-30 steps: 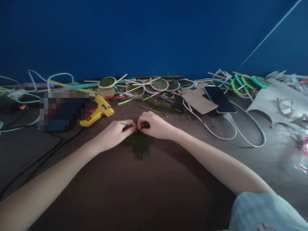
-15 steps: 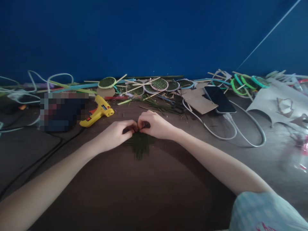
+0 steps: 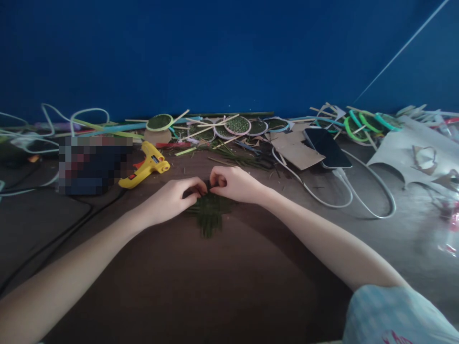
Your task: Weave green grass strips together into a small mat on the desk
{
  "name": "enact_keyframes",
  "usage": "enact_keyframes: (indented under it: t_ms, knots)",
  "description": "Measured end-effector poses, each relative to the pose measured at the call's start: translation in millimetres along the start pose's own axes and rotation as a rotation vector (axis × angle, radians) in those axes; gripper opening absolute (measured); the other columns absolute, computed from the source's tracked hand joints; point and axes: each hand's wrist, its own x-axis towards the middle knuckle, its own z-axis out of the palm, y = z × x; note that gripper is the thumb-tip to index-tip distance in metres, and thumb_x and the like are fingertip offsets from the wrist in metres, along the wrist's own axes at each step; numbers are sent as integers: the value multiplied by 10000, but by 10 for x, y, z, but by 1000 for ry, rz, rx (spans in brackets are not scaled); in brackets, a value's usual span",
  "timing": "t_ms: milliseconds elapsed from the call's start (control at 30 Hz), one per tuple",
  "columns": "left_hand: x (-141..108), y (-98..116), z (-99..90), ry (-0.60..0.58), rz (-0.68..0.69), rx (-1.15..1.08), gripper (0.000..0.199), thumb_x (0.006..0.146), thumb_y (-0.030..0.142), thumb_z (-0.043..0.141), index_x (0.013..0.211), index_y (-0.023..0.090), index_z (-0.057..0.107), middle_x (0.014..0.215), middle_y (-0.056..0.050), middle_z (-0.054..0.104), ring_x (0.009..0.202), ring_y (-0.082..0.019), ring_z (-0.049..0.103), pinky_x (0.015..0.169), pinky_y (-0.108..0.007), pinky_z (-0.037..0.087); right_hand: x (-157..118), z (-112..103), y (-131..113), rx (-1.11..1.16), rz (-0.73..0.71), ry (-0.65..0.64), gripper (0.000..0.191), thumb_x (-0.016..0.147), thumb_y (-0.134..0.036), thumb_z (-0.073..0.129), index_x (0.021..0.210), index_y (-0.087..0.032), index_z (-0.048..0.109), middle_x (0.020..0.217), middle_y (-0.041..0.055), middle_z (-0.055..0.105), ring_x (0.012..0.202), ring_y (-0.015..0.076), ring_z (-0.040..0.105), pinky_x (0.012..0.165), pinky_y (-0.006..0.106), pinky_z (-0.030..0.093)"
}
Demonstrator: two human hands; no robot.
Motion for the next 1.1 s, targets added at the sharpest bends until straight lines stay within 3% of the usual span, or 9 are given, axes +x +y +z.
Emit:
enact_keyframes:
  t_ms: [300, 533, 767, 933, 1100]
  knots:
    - [-1, -7, -16, 24, -38, -127, 106, 777, 135, 443, 840, 200, 498, 825, 11, 642, 772, -129, 606, 723, -273, 444, 8, 3, -20, -96, 40, -22, 88, 677, -235, 602, 727, -186, 550, 558, -59, 451, 508, 68, 381, 525, 211, 260]
    - [9, 18, 29, 57, -9, -177, 156, 791, 100, 394, 837, 200, 503, 832, 14, 646, 781, -117, 615, 736, -260, 451, 0, -8, -45, -83, 63, -26, 135, 659, -194, 594, 724, -190, 476, 564, -64, 459, 513, 71, 389, 516, 210, 264]
    - [17, -9, 67, 30, -18, -129, 151, 777, 107, 447, 879, 207, 495, 881, 10, 653, 828, -134, 614, 745, -271, 443, 20, -52, -2, 146, 48, -55, 147, 699, -195, 555, 739, -196, 414, 524, -77, 450, 476, 69, 386, 497, 213, 292]
    - [18, 5, 86, 52, -2, -51, 100, 795, 140, 474, 858, 208, 512, 850, 14, 642, 804, -142, 608, 728, -272, 435, -4, -96, -40, 423, -29, -57, 81, 744, -146, 492, 808, -176, 452, 592, -42, 530, 566, 96, 518, 575, 237, 383]
    - [20, 28, 115, 86, 20, -4, 37, 817, 212, 513, 827, 191, 543, 806, 2, 638, 761, -157, 609, 674, -260, 426, -34, -91, -116, 330, -173, -1, 115, 778, -273, 543, 785, -161, 569, 727, 8, 591, 642, 102, 516, 596, 245, 378]
